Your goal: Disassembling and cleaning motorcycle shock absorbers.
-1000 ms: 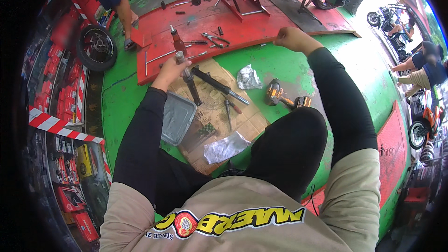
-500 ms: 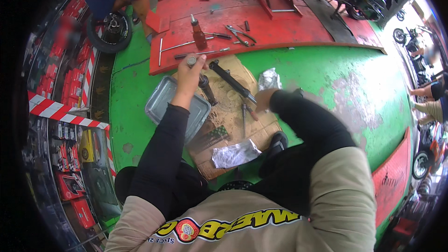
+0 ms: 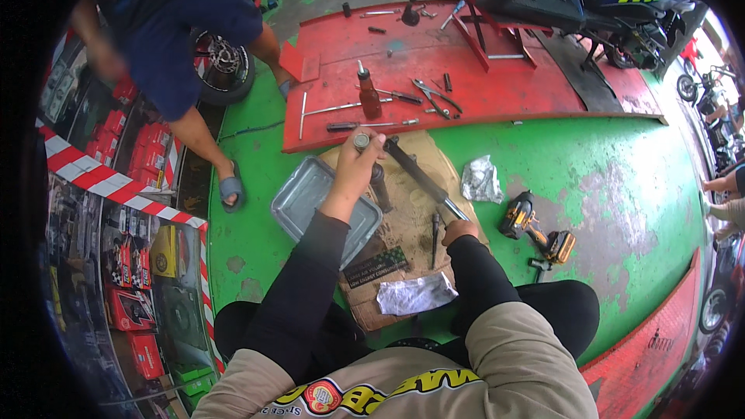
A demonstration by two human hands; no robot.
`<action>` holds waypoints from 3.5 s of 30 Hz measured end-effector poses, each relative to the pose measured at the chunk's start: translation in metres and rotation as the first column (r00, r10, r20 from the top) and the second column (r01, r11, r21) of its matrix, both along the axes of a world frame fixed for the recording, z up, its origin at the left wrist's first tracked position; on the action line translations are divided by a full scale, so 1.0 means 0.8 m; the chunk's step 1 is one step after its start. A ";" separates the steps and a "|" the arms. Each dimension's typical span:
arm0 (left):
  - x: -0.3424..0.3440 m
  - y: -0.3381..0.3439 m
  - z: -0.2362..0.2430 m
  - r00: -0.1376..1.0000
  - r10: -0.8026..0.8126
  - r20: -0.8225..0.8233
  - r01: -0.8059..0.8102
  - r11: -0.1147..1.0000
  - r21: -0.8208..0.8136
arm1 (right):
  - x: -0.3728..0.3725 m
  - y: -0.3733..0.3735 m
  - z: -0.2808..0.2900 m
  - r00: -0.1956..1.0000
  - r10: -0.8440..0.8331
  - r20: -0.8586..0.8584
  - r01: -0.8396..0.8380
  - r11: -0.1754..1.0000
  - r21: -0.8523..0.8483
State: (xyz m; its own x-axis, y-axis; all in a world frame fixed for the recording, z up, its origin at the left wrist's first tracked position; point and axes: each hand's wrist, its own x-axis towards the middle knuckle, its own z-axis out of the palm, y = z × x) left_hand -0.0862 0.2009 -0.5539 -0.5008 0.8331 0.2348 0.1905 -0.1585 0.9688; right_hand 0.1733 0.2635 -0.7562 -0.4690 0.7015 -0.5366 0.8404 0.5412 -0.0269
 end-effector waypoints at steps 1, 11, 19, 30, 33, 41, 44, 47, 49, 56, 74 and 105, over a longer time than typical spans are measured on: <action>0.000 -0.001 0.002 1.000 0.015 0.025 -0.016 0.999 0.030 | -0.002 0.005 0.013 0.998 0.050 0.032 -0.048 0.997 -0.055; -0.013 -0.010 -0.014 0.994 0.113 0.004 -0.112 0.990 0.086 | -0.062 0.086 0.233 0.992 0.033 0.121 0.017 0.920 -0.391; -0.006 -0.017 -0.019 0.997 0.059 0.056 -0.064 0.994 0.092 | -0.087 0.100 0.381 0.986 0.131 -0.101 -0.153 0.952 -0.263; 0.003 -0.029 0.000 0.994 -0.012 0.112 0.012 1.000 0.001 | -0.064 0.099 0.444 0.823 -0.048 -0.566 -0.190 0.916 -0.354; 0.002 -0.033 0.001 0.994 -0.029 0.106 0.029 1.000 0.000 | -0.068 0.086 0.460 0.743 -0.046 -0.667 -0.227 0.921 -0.317; 0.001 -0.039 0.003 0.966 -0.143 0.217 0.126 0.988 0.093 | -0.069 0.066 0.485 0.540 -0.010 -0.842 -0.316 0.924 -0.214; -0.009 -0.046 0.003 0.951 -0.239 0.196 0.226 0.970 0.085 | -0.085 0.057 0.493 0.449 -0.003 -0.894 -0.313 0.936 -0.161; 0.007 -0.043 0.013 0.938 -0.293 0.185 0.297 0.955 0.005 | -0.094 0.059 0.489 0.292 0.046 -0.955 -0.321 0.946 -0.052; 0.016 -0.046 0.015 0.952 -0.270 0.147 0.279 0.959 -0.048 | -0.103 0.062 0.487 0.289 0.210 -0.934 -0.316 0.942 0.114; 0.020 -0.029 0.006 0.966 0.238 -0.101 -0.221 0.963 0.155 | -0.153 0.065 0.452 0.257 0.454 -0.853 -0.387 0.857 0.339; 0.005 -0.034 -0.010 0.908 0.386 0.165 -0.386 0.922 -0.033 | -0.502 0.172 0.120 0.536 0.576 -0.616 -0.350 0.817 0.459; -0.003 -0.031 0.044 0.989 0.147 0.005 -0.141 0.958 -0.249 | -0.359 0.245 0.449 0.465 0.662 -0.587 -0.485 0.746 0.457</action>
